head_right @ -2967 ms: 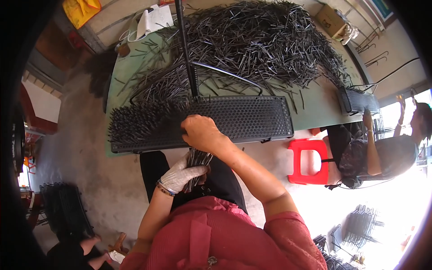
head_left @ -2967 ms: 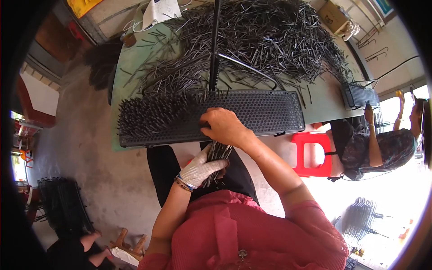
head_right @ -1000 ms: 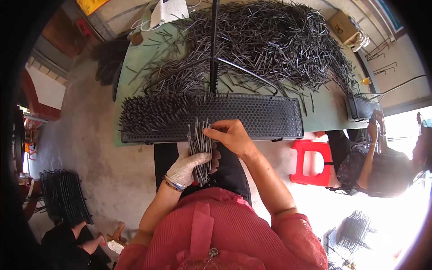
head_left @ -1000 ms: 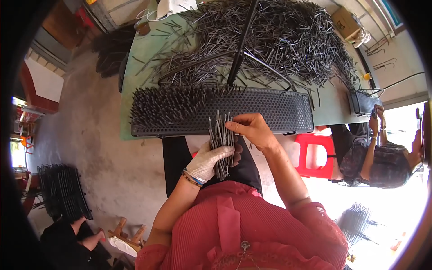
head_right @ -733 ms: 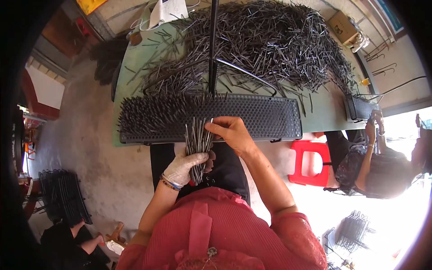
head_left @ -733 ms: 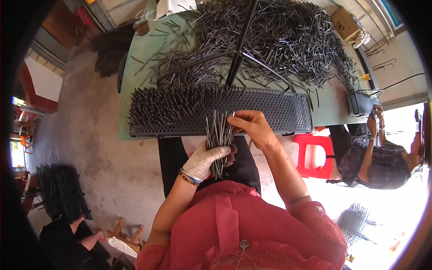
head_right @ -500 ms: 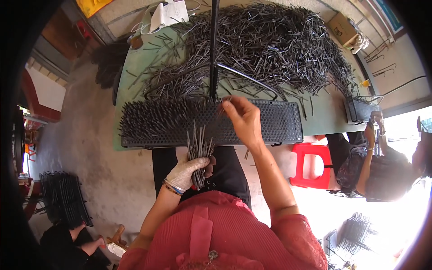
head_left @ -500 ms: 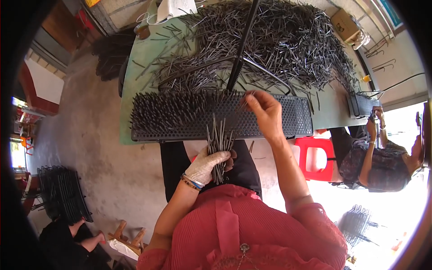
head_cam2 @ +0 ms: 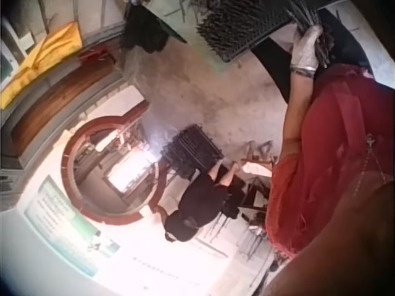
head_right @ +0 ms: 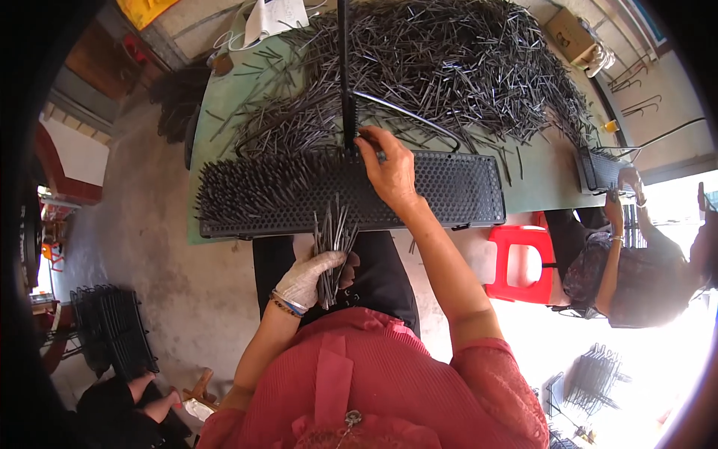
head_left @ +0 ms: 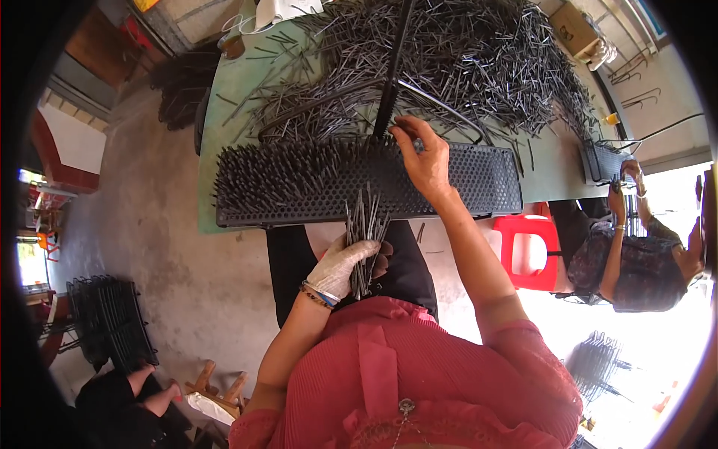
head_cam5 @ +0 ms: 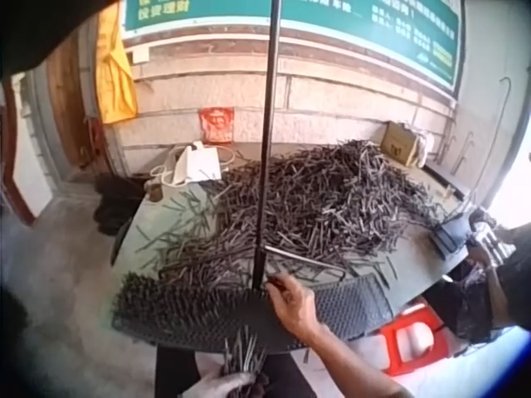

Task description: Arranging bundles of thin black metal wires into a specific pattern using a template jig on a workbench.

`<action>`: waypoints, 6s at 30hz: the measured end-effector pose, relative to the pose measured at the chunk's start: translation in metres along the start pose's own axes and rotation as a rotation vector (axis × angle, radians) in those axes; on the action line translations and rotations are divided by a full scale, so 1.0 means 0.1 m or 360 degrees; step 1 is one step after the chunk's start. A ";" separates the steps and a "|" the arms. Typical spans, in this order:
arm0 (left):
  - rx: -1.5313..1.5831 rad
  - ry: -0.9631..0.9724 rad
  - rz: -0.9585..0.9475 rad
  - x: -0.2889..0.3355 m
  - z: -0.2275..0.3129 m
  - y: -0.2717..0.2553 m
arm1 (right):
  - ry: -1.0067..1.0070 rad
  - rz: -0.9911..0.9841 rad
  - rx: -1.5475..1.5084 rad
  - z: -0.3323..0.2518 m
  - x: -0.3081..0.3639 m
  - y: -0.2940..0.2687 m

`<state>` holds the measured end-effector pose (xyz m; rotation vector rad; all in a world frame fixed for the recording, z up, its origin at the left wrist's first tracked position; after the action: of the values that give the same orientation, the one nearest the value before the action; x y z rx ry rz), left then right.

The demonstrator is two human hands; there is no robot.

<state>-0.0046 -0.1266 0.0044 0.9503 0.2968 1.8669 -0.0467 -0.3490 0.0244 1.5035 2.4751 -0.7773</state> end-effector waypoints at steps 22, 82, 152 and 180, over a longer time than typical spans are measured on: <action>-0.0043 -0.0078 0.0085 -0.02 -0.02 -0.03 | -0.0122 -0.0078 0.0096 -0.05 0.05 0.10; 0.0070 -0.0011 -0.0004 -0.03 -0.02 0.00 | -0.0531 0.0166 0.0577 -0.11 0.10 -0.01; -0.0087 -0.0034 -0.0074 0.07 0.02 0.01 | -0.0326 -0.0043 0.0272 0.07 -0.01 -0.16; -0.0204 -0.0045 -0.0099 0.11 0.06 -0.03 | -0.0415 -0.0255 0.0287 -0.19 0.22 -0.27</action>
<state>-0.0005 -0.1169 0.0123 0.8698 0.1850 1.7915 -0.0784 -0.3319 0.0423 1.1735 2.4013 -1.1708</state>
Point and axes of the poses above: each hand's wrist, its own x-axis away from the middle knuckle, its own y-axis out of the palm, z = x × y, the point moved 2 cm from there along -x, towards the middle knuckle, and after that the axes turned 8 degrees about y, right-handed, at the moved point
